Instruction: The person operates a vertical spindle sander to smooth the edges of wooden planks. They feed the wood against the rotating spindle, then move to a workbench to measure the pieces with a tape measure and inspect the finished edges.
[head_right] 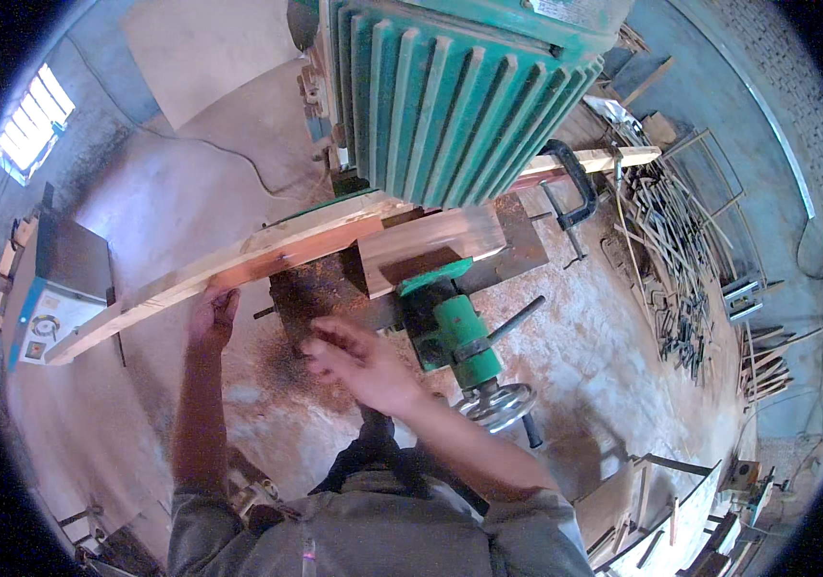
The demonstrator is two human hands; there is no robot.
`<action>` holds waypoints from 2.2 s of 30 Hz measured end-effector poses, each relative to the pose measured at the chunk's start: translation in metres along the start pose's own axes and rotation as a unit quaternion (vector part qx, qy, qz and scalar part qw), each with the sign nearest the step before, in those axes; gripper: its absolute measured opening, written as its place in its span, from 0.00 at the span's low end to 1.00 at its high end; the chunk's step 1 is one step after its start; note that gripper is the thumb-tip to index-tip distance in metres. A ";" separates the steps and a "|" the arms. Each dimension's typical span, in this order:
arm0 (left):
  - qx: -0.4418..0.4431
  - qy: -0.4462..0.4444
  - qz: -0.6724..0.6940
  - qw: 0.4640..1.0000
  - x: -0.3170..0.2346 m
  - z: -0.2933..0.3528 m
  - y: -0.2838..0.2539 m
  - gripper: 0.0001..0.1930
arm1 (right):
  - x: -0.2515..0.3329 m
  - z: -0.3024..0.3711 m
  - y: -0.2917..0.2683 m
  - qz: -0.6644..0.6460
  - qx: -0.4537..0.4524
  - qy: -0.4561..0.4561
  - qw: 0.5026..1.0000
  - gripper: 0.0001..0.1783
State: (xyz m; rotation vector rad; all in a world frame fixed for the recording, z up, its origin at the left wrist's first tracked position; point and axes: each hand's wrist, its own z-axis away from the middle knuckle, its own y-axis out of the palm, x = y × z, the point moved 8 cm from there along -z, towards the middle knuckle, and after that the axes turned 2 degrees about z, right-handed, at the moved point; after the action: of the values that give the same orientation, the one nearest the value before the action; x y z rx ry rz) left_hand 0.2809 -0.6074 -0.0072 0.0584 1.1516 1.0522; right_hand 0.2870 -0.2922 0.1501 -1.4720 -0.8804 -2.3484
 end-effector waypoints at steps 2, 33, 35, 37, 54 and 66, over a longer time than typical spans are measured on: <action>0.008 -0.012 0.025 1.000 0.012 0.001 0.013 0.13 | 0.036 0.034 -0.021 0.010 -0.016 -0.072 0.997 0.18; -0.005 -0.030 -0.004 1.000 0.047 0.014 0.074 0.14 | 0.039 0.066 -0.278 -0.300 -0.290 -0.157 0.895 0.27; -0.008 -0.019 -0.001 1.000 0.043 0.014 0.073 0.14 | 0.086 0.054 -0.205 -0.141 -0.164 -0.186 0.958 0.22; 0.000 -0.012 0.001 1.000 0.044 0.019 0.079 0.14 | 0.076 0.032 -0.116 0.198 -0.067 -0.161 0.965 0.19; 0.028 -0.049 -0.025 0.998 0.052 0.015 0.079 0.16 | 0.023 -0.016 0.001 0.681 0.035 -0.033 0.731 0.20; -0.100 0.045 0.005 0.994 0.035 0.069 -0.041 0.14 | 0.341 0.120 -0.291 0.322 -0.246 -0.332 0.852 0.28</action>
State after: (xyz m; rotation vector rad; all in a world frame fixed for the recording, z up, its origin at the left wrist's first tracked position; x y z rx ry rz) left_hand 0.3603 -0.5747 -0.0222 -0.1428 1.1226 1.1835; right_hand 0.0737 0.0496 0.3805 -2.3775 0.1878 -1.6027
